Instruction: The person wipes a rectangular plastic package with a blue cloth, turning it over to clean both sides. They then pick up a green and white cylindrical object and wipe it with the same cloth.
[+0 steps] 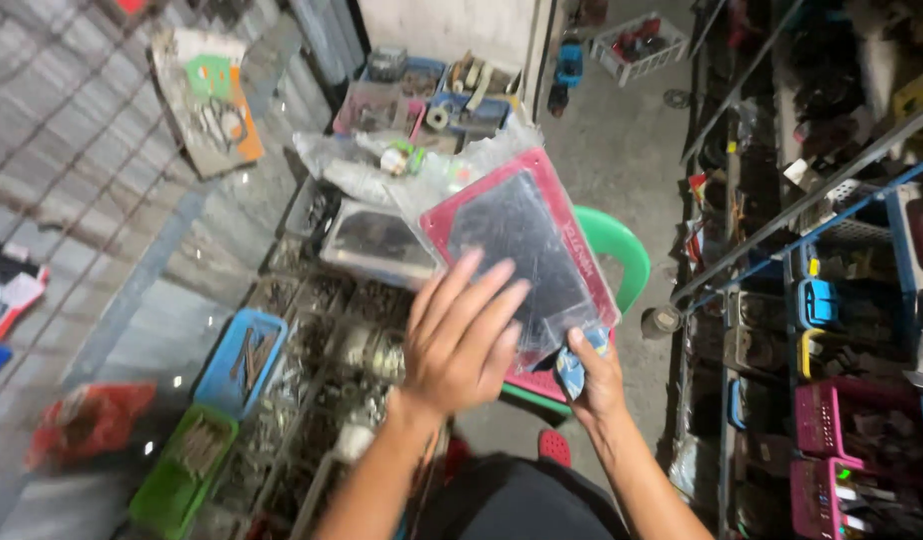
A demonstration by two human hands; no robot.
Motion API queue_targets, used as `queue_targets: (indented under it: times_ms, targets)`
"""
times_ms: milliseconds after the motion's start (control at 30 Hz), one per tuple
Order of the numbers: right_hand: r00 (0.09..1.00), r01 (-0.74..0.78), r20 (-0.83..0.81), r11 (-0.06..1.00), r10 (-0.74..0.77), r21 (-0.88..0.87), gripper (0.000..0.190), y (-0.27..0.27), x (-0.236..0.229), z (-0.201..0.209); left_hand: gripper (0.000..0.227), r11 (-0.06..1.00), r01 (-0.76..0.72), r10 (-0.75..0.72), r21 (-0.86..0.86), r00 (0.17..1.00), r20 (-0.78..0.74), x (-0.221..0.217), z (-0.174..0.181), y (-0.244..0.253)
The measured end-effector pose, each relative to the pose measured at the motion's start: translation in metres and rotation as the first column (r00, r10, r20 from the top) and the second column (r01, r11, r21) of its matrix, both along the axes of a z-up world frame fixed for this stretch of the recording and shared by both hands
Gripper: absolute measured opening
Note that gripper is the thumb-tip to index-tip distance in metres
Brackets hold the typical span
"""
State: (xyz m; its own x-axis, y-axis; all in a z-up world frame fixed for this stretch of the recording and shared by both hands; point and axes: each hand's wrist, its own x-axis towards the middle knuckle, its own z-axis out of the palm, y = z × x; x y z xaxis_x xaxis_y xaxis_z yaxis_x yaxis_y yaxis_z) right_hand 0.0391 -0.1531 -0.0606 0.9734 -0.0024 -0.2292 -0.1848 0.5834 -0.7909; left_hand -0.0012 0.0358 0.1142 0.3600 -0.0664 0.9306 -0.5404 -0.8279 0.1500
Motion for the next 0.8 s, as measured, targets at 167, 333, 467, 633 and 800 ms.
queue_targets:
  times_ms: [167, 333, 467, 633, 800]
  targets:
    - [0.998, -0.061, 0.007, 0.998, 0.061, 0.002, 0.014, -0.015, 0.001, -0.037, 0.056, 0.92, -0.08, 0.14, 0.384, 0.981, -0.132, 0.031, 0.021, 0.028]
    - [0.997, -0.081, 0.004, 0.997, 0.081, 0.005, 0.015, -0.031, 0.002, -0.053, 0.067, 0.866, -0.064, 0.191, 0.496, 0.958, -0.211, 0.032, 0.029, 0.037]
    - [0.991, -0.128, 0.04, 0.992, 0.129, -0.013, 0.015, -0.04, 0.001, -0.04, 0.078, 0.925, 0.041, 0.098, 0.377, 0.934, -0.344, 0.027, 0.027, 0.039]
    - [0.985, -0.161, 0.058, 0.986, 0.163, -0.03, 0.014, -0.046, 0.001, -0.03, 0.086, 0.968, 0.074, 0.055, 0.239, 0.868, -0.493, 0.02, 0.009, 0.04]
    - [0.977, -0.18, 0.105, 0.98, 0.188, -0.079, 0.014, -0.047, 0.003, -0.009, 0.085, 0.992, 0.123, -0.108, -0.02, 0.77, -0.629, 0.021, -0.001, 0.044]
